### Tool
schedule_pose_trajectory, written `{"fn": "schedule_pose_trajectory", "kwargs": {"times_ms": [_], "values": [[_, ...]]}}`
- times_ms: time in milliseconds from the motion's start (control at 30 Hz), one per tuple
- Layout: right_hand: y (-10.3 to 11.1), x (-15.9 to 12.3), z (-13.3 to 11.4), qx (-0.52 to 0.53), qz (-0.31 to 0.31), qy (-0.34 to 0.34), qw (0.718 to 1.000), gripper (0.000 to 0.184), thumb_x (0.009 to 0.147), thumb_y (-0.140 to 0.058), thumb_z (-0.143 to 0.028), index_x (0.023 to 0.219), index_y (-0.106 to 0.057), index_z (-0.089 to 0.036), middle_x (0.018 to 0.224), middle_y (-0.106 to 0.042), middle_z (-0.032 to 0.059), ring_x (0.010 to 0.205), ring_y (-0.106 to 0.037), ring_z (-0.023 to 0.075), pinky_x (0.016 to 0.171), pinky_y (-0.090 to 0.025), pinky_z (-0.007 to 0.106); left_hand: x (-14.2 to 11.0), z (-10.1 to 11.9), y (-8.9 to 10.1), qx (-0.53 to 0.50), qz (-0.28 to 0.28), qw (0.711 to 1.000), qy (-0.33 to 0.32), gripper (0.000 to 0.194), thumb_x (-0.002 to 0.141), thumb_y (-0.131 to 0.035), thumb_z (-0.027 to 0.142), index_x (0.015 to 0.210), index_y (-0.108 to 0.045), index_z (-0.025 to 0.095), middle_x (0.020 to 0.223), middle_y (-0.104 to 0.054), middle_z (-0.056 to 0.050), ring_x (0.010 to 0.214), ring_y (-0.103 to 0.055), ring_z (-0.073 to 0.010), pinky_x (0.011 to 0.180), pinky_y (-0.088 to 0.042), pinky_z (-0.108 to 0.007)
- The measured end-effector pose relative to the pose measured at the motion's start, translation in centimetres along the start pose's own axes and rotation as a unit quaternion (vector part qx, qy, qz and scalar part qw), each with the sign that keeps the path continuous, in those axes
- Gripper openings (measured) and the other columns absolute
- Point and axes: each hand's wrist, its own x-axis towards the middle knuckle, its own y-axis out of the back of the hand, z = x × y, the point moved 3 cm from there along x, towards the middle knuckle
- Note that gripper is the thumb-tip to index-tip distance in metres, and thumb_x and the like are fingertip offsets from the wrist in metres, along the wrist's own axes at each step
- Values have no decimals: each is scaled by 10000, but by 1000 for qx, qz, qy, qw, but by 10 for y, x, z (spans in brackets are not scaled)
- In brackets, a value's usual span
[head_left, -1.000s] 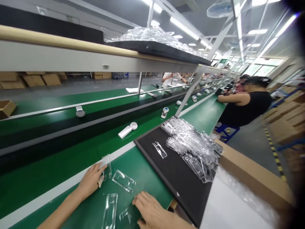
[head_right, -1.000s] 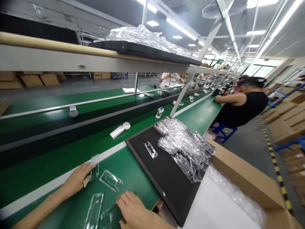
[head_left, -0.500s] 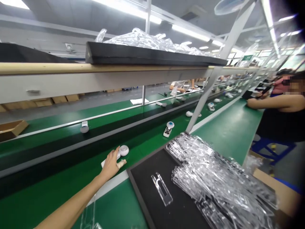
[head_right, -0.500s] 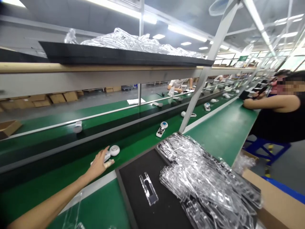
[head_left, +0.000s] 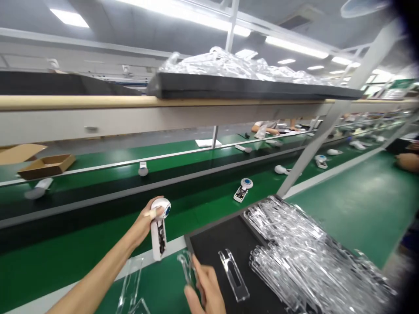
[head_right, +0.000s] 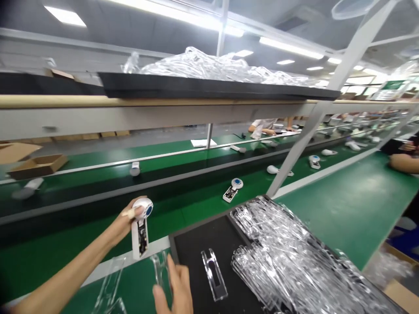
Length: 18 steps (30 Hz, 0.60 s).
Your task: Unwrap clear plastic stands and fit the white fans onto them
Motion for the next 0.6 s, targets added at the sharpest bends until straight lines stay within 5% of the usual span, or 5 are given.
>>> {"fn": "schedule_pose_trajectory", "kwargs": {"times_ms": [100, 200, 433, 600], "values": [[-31, 17, -55, 7, 17, 84, 996, 488, 893, -401, -405, 1369, -411, -299, 1036, -508, 75, 919, -572, 226, 776, -514, 317, -47, 17, 15, -328, 9, 943, 48, 618, 795, -547, 448, 1334, -391, 189, 1081, -630, -109, 917, -613, -239, 816, -477, -379], [-59, 18, -97, -45, -5, 124, 991, 490, 919, -372, -375, 1404, -331, -320, 1033, -491, 82, 950, -544, 240, 778, -510, 344, -81, 27, 27, -472, 23, 878, 74, 688, 725, -654, 378, 1339, -404, 196, 968, -665, -85, 914, -619, -247, 849, -474, -396], [-105, -22, -122, -110, -48, 116, 986, 517, 947, -298, -374, 1448, -175, -359, 1159, -532, 93, 1004, -567, 254, 769, -515, 341, -130, 24, 80, -507, 44, 859, 59, 665, 669, -706, 357, 1285, -491, 232, 1023, -667, -69, 995, -603, -259, 885, -454, -374], [-127, -44, -125, -43, -108, 99, 988, 493, 949, -275, -379, 1439, -232, -346, 1093, -587, 64, 890, -618, 208, 733, -510, 271, -168, 5, 101, -435, 55, 897, 52, 509, 637, -744, 441, 1066, -638, 190, 1124, -635, -108, 1094, -545, -287, 970, -379, -381]]}}
